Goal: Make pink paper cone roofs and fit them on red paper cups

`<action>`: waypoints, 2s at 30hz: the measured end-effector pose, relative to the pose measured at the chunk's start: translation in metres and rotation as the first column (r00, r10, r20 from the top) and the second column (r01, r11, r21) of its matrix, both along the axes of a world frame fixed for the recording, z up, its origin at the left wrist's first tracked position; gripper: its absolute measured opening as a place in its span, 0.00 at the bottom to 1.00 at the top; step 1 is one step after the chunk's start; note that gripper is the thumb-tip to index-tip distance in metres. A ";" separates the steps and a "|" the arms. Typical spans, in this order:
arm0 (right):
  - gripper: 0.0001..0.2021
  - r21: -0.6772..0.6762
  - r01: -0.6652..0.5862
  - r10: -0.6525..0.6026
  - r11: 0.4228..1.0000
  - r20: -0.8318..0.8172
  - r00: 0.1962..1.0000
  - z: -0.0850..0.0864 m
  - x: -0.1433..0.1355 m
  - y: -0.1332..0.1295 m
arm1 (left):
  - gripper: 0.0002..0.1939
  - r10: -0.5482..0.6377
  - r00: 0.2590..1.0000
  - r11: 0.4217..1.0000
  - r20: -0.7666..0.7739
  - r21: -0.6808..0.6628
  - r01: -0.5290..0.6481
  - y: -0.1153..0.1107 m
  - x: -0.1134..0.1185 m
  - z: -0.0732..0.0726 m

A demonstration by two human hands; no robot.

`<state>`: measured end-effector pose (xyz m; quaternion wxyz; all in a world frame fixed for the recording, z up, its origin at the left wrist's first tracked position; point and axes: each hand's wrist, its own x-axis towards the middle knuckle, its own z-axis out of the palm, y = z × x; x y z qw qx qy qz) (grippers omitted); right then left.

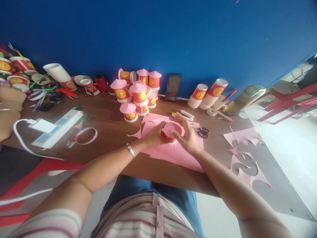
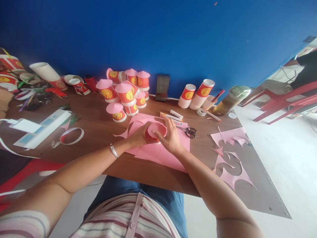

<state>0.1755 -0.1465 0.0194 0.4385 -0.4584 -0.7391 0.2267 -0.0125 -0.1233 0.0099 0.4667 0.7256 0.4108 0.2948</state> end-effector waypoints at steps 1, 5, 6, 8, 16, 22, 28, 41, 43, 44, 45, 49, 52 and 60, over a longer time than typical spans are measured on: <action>0.35 0.000 0.008 -0.008 1.000 0.012 1.000 0.000 -0.002 0.000 | 0.30 0.006 1.000 1.000 -0.019 -0.004 -0.006 0.000 0.000 -0.001; 0.33 -0.001 0.069 -0.069 0.998 0.018 0.997 -0.003 -0.009 0.000 | 0.31 0.030 0.997 0.999 -0.066 0.033 -0.028 0.002 0.002 -0.006; 0.33 -0.004 0.089 -0.089 0.996 0.016 0.996 -0.005 -0.010 0.000 | 0.30 0.029 0.997 0.998 -0.065 0.051 -0.026 0.002 0.002 -0.007; 0.34 -0.008 0.115 -0.114 0.993 0.014 0.993 -0.007 -0.012 -0.001 | 0.28 0.020 0.998 0.997 -0.060 0.076 -0.016 0.003 0.002 -0.008; 0.23 0.209 0.114 -0.139 0.971 0.109 0.984 0.004 0.009 0.016 | 0.28 0.053 0.998 0.997 -0.037 0.058 -0.051 0.001 0.001 -0.001; 0.29 0.293 0.180 -0.313 0.939 0.507 0.803 0.013 0.036 0.081 | 0.32 0.017 0.999 0.999 -0.032 0.046 -0.016 0.001 0.001 0.002; 0.35 0.286 0.208 -0.353 0.936 0.754 0.553 0.025 0.040 0.154 | 0.24 -0.041 0.999 0.994 0.009 0.097 0.040 0.003 -0.001 -0.002; 0.36 0.310 0.265 -0.404 0.913 0.772 0.491 0.017 0.022 0.211 | 0.25 0.001 1.000 0.996 -0.029 0.092 0.002 0.004 -0.002 -0.001; 0.34 0.314 0.262 -0.406 0.913 0.770 0.492 0.015 0.022 0.211 | 0.25 -0.003 0.999 0.995 -0.039 0.096 0.006 0.005 -0.002 -0.001; 0.34 0.316 0.258 -0.405 0.913 0.770 0.492 0.015 0.022 0.210 | 0.24 -0.006 0.999 0.995 -0.041 0.099 0.010 0.005 -0.002 -0.001; 0.34 0.318 0.252 -0.404 0.914 0.771 0.493 0.014 0.022 0.210 | 0.24 -0.009 0.999 0.995 -0.041 0.102 0.013 0.005 -0.002 -0.001; 0.34 0.332 0.249 -0.414 0.910 0.753 0.511 0.018 0.022 0.202 | 0.23 -0.021 0.999 0.994 -0.035 0.109 0.025 0.006 -0.002 0.000; 0.32 0.355 0.270 -0.446 0.895 0.710 0.546 0.022 0.022 0.187 | 0.21 -0.051 0.998 0.994 -0.022 0.099 0.053 0.006 -0.002 0.000; 0.11 0.454 0.185 -0.439 0.872 0.557 0.705 0.006 0.037 0.103 | 0.28 -0.035 0.994 0.999 0.105 0.035 0.031 0.006 0.000 0.000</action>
